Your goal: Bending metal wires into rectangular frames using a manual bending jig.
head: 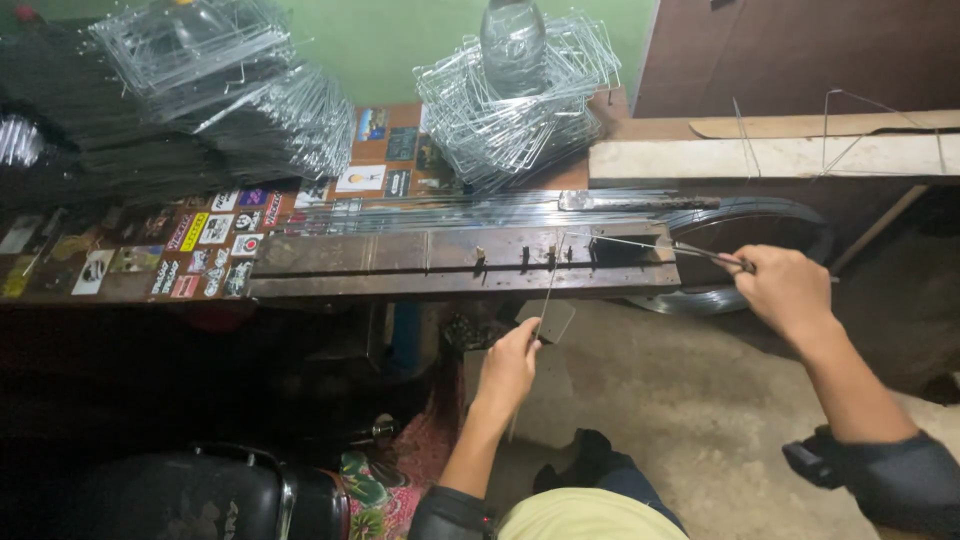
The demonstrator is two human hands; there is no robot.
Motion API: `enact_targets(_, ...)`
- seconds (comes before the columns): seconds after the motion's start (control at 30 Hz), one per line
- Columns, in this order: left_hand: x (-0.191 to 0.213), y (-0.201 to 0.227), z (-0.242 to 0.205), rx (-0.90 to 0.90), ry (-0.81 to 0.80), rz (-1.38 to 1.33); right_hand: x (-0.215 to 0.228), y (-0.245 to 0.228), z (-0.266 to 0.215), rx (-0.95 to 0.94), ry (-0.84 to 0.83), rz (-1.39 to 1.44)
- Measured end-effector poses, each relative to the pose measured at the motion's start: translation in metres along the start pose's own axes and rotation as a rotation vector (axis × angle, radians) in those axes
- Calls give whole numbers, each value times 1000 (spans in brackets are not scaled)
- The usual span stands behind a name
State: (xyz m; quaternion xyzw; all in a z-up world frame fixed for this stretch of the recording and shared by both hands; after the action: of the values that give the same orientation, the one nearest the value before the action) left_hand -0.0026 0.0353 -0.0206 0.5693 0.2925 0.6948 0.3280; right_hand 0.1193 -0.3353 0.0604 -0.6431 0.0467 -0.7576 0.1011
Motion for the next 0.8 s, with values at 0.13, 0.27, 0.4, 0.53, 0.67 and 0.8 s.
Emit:
enact_targets(0.13, -15, 7, -9, 145, -139, -21, -8, 0, 24, 77, -23, -81)
enact_targets(0.27, -25, 4, -13, 191, -178, -141, -13, 2, 42, 59, -97, -132)
enact_targets(0.4, -18, 23, -13, 114, -203, -151, -27, 11, 63, 55, -191, -150)
enact_targets(0.53, 6, 19, 12, -20, -51, -77, -30, 8, 78, 73, -236, -138)
enact_targets(0.67, 37, 49, 40, -182, 119, 151, -52, 17, 88, 75, -382, -141)
enact_targets(0.8, 24, 71, 63, -305, 67, 451, -64, 23, 90, 59, -480, -138)
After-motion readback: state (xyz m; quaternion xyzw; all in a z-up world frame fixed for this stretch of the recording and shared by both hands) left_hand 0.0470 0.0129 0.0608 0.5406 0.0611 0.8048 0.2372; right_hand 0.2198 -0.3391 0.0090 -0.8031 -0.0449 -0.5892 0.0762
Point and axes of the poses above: each hand's wrist, its own z-axis towards the middle knuckle, its own x-axis out of the back of the hand, y = z × x, the point moved 9 cm from there along z, towards the middle knuckle, and after that the axes turned 4 degrees about -y, right-handed, at the moved point
